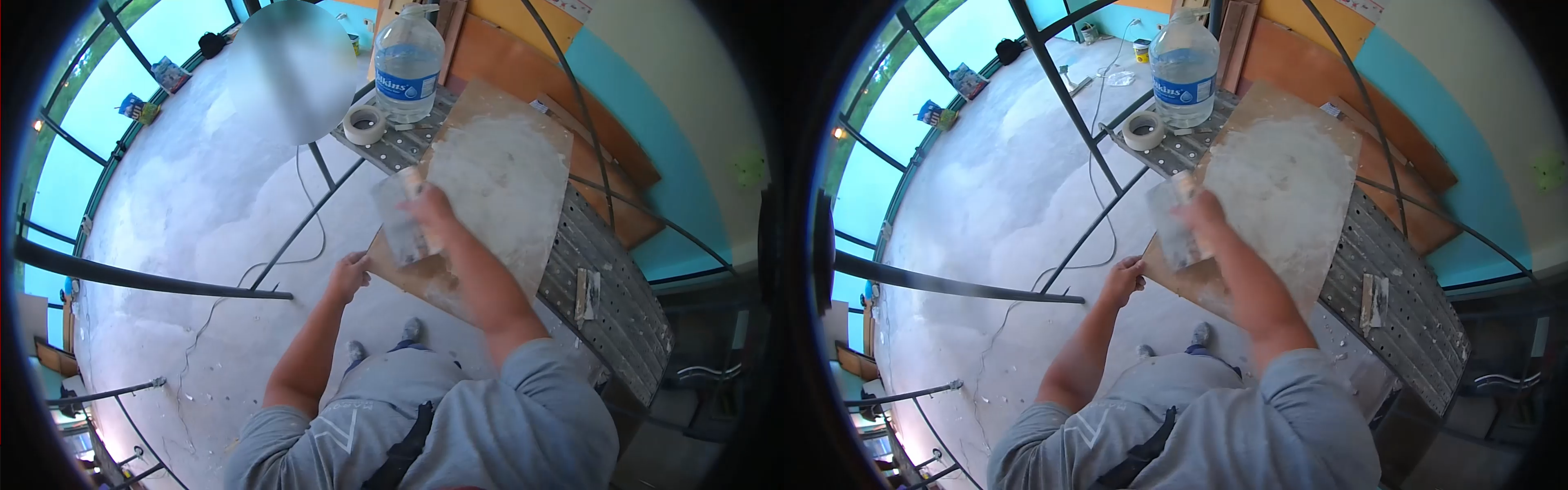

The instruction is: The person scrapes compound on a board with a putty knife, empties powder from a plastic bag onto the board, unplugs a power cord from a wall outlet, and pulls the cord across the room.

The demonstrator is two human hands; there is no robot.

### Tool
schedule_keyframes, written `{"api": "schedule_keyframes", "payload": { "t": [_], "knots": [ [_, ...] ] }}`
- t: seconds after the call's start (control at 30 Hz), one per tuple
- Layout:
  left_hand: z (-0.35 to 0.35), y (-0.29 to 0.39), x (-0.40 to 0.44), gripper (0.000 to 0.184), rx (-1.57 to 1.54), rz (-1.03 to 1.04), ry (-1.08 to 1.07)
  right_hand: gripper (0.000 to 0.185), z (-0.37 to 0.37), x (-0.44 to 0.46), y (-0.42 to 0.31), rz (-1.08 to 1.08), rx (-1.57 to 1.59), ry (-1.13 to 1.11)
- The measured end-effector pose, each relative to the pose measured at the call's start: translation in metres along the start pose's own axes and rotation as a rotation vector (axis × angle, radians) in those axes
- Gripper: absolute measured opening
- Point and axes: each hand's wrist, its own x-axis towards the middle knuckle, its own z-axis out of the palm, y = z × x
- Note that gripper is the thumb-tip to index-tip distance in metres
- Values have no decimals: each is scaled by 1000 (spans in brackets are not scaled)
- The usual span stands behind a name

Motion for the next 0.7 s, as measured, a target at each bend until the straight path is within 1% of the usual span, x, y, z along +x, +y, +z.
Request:
{"api": "schedule_keyframes", "payload": {
  "t": [0.03,0.1,0.13,0.17,0.27,0.3,0.33,0.37,0.4,0.5,0.53,0.57,0.6,0.63,0.7],
  "knots": [
    [-1,1,0,32,34,23,-9,68,-15,8,15,19,25,-1],
    [-1,3,-1,32,87,69,-18,56,-86,10,62,161,236,135],
    [-1,3,-3,31,101,46,7,45,-114,9,98,142,453,122],
    [0,4,-4,31,114,28,32,34,-126,22,147,144,199,207],
    [4,-1,0,29,73,-8,62,32,-119,2,123,297,71,172],
    [4,-2,2,29,52,-14,61,41,-90,-2,106,193,205,139],
    [5,-1,2,29,43,-20,61,45,-36,31,126,201,198,40],
    [4,0,-1,29,34,-29,63,52,-3,17,94,43,1,136],
    [6,1,-2,29,24,-36,66,59,5,-4,49,-32,-158,6],
    [5,6,-4,27,49,-38,67,61,-3,-8,37,-213,-124,165],
    [4,6,-3,27,83,-22,75,59,-46,-2,40,-41,192,34],
    [4,5,-1,26,112,-6,84,51,-63,32,83,-41,212,171],
    [4,4,0,26,140,9,94,44,-84,73,129,67,153,284],
    [5,4,2,26,152,15,115,39,-134,66,122,215,102,290],
    [8,4,0,25,181,20,156,45,-148,133,190,230,-47,252]
  ]
}}
